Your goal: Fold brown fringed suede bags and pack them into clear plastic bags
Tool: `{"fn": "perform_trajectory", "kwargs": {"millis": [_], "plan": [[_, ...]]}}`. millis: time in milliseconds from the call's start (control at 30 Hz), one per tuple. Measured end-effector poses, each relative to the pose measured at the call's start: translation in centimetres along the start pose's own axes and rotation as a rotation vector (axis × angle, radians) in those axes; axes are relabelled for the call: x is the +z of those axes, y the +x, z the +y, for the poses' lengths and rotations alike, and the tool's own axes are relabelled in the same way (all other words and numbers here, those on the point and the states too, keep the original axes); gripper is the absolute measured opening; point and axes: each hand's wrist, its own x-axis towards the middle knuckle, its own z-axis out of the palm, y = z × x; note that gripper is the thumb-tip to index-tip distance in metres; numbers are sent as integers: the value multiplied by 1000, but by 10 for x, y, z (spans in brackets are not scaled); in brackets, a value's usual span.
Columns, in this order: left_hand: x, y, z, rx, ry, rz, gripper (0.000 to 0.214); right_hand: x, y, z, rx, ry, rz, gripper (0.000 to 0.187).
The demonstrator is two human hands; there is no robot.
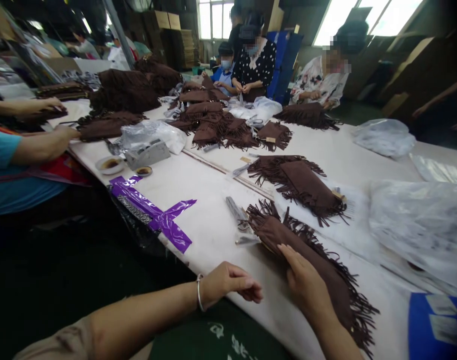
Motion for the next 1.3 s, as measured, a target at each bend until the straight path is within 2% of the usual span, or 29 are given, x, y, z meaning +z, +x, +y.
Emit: {"fn": "perform_trajectory", "kwargs": {"millis": [33, 67, 167, 233, 300, 400, 467, 567, 667, 767, 833, 900, 967, 1033, 1100, 1200, 1233, 1300], "plan": [[-3, -4, 8, 47, 118, 35, 33, -2, -6, 4, 9, -33, -5, 66], [-8, -4, 15, 108, 215, 119, 32, -3, -12, 7, 16, -74, -11, 70], [-30, 10, 24, 241, 433, 451, 27, 4, -32, 9, 18, -186, -16, 77], [-43, 21, 22, 288, 579, 545, 23, 10, -40, 12, 10, -216, -16, 75], [-49, 29, 17, 356, 726, 496, 22, 9, -41, 19, 16, -221, -14, 69], [-41, 36, 11, 387, 817, 318, 24, -3, -32, 34, 35, -191, -34, 63], [-29, 42, 8, 272, 732, 209, 33, -14, -25, 41, 46, -141, -73, 61], [-12, 57, 3, 56, 442, 86, 53, -27, -18, 41, 85, -40, -127, 57], [-3, 68, -7, -37, 186, 66, 54, -28, -13, 27, 146, 74, -182, 47], [-1, 70, -20, -106, 55, 117, 52, -19, -6, -1, 156, 177, -214, 57], [-2, 67, -29, -120, 73, 151, 51, -7, 0, -23, 103, 156, -203, 63], [-5, 64, -34, -109, 190, 174, 50, 9, 7, -44, 63, 60, -181, 64], [-13, 61, -32, -101, 312, 201, 49, 25, 11, -57, 88, -38, -137, 63], [-28, 61, -21, -65, 418, 260, 46, 39, 12, -60, 113, -102, -75, 61], [-50, 64, -2, 104, 604, 354, 39, 49, 12, -55, 85, -127, -32, 61], [-89, 80, 33, 497, 1000, 440, 22, 54, 9, -43, 28, -118, -28, 63], [-102, 88, 43, 567, 1101, 428, 30, 53, 9, -40, 27, -107, -36, 64], [-122, 106, 60, 588, 1237, 367, 43, 47, 10, -37, 36, -61, -64, 61]]}}
